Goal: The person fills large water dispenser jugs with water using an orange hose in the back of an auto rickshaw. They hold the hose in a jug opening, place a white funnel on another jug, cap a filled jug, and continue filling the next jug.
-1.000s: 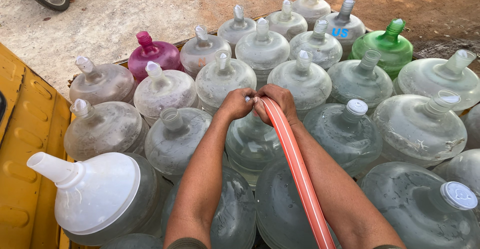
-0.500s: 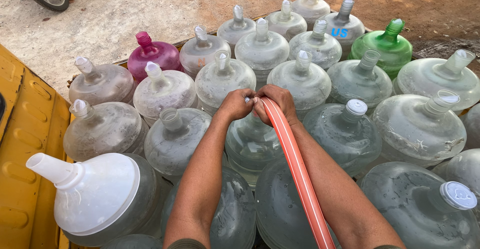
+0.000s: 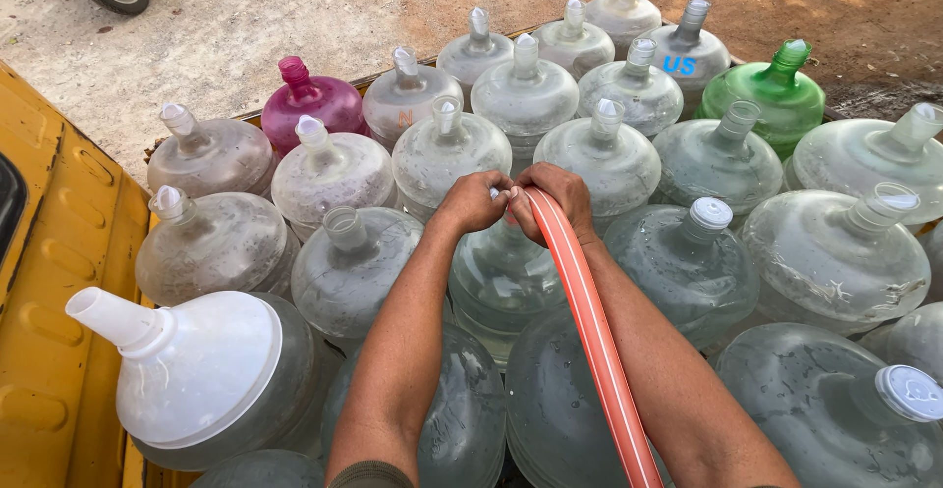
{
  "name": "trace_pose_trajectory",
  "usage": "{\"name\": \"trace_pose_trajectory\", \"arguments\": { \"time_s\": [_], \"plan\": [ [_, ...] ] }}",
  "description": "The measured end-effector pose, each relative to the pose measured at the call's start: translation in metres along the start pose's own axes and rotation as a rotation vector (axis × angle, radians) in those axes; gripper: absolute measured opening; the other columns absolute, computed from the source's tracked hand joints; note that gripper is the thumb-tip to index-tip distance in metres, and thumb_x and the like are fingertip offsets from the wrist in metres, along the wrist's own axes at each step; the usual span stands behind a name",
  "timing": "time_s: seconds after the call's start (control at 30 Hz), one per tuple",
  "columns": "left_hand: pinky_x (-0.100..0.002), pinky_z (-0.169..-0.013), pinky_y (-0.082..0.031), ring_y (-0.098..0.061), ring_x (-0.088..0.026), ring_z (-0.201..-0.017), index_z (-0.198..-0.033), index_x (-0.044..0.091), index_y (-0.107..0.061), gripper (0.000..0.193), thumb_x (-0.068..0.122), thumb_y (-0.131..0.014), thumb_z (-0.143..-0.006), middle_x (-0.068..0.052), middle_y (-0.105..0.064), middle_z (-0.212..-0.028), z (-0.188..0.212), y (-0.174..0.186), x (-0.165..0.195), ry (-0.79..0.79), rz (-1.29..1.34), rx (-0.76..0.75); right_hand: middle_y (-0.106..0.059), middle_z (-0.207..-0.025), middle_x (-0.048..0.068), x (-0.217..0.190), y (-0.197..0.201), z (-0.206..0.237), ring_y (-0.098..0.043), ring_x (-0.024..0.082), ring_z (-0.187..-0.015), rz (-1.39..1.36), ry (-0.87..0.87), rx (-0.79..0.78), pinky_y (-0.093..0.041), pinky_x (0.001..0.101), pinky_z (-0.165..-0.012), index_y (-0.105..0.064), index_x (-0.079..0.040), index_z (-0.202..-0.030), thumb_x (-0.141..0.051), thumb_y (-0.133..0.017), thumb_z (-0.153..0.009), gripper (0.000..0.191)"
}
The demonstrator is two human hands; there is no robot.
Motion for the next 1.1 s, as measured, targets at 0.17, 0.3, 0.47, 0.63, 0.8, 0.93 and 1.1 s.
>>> {"name": "trace_pose_trajectory", "arguments": {
  "time_s": [0.17,0.3,0.47,0.63,0.8,0.93,1.1],
  "plan": [
    [-0.040,-0.093,-0.056,-0.073,-0.025,-0.104,-0.118,0.015,-0.073,0.029,0.029,-0.065,-0.093,-0.009,-0.077,-0.111,0.0005,0.0014,-0.0013,0.023,-0.016,-0.009,-0.070,-0.075,0.007,-0.0016,-0.0010,-0.0002,-0.069,0.023,-0.066,0.014,0.031,0.010,-0.055,0.0352,-0.061,-0.070,-0.008,-0.085,-0.020,-0.071,-0.084,0.013],
    [-0.040,-0.094,-0.056,-0.073,-0.026,-0.105,-0.117,0.014,-0.073,0.029,0.028,-0.065,-0.093,-0.009,-0.077,-0.112,0.0003,0.0013,-0.0010,-0.007,-0.040,0.005,-0.070,-0.075,0.007,-0.0003,-0.0011,0.0002,-0.070,0.023,-0.066,0.004,0.028,0.000,-0.055,0.0349,-0.061,-0.069,-0.008,-0.085,-0.020,-0.070,-0.085,0.013],
    [-0.041,-0.096,-0.055,-0.072,-0.027,-0.107,-0.118,0.014,-0.074,0.029,0.028,-0.064,-0.093,-0.009,-0.076,-0.113,0.0003,-0.0006,-0.0015,0.007,-0.048,-0.004,-0.070,-0.076,0.007,0.0015,-0.0022,0.0001,-0.070,0.022,-0.066,0.015,0.043,-0.004,-0.055,0.0343,-0.061,-0.070,-0.007,-0.085,-0.021,-0.070,-0.085,0.013],
    [-0.040,-0.096,-0.055,-0.072,-0.025,-0.107,-0.119,0.016,-0.074,0.031,0.028,-0.063,-0.093,-0.009,-0.077,-0.113,0.0010,0.0001,-0.0014,0.034,-0.033,-0.019,-0.070,-0.075,0.007,0.0004,-0.0018,0.0002,-0.070,0.022,-0.065,0.006,0.037,-0.001,-0.055,0.0339,-0.060,-0.070,-0.007,-0.086,-0.021,-0.070,-0.085,0.014],
    [-0.040,-0.096,-0.055,-0.073,-0.025,-0.107,-0.120,0.015,-0.073,0.031,0.028,-0.064,-0.093,-0.009,-0.076,-0.114,0.0013,-0.0006,-0.0013,0.027,-0.014,-0.013,-0.070,-0.074,0.007,-0.0004,-0.0011,0.0001,-0.069,0.022,-0.064,0.009,0.028,-0.001,-0.054,0.0344,-0.060,-0.070,-0.007,-0.085,-0.020,-0.071,-0.085,0.014],
    [-0.041,-0.096,-0.055,-0.072,-0.026,-0.107,-0.120,0.016,-0.074,0.031,0.028,-0.063,-0.094,-0.009,-0.077,-0.114,0.0006,-0.0003,-0.0020,-0.002,-0.059,-0.009,-0.070,-0.074,0.007,-0.0006,-0.0018,-0.0003,-0.069,0.022,-0.065,0.008,0.052,0.000,-0.055,0.0342,-0.060,-0.070,-0.007,-0.086,-0.020,-0.070,-0.086,0.013],
    [-0.040,-0.095,-0.055,-0.073,-0.025,-0.107,-0.121,0.016,-0.073,0.032,0.029,-0.063,-0.094,-0.009,-0.077,-0.114,-0.0001,-0.0009,-0.0021,0.029,-0.043,-0.017,-0.070,-0.074,0.007,-0.0010,-0.0013,-0.0003,-0.069,0.021,-0.064,0.002,0.019,-0.010,-0.055,0.0340,-0.059,-0.070,-0.007,-0.085,-0.019,-0.070,-0.085,0.012]
  ]
}}
Point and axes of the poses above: each hand's wrist, its own z-axis away from the middle knuckle, its own y-axis out of the back of the hand, x = y × z, the point moved 1 cm from there along -z, towards the middle knuckle
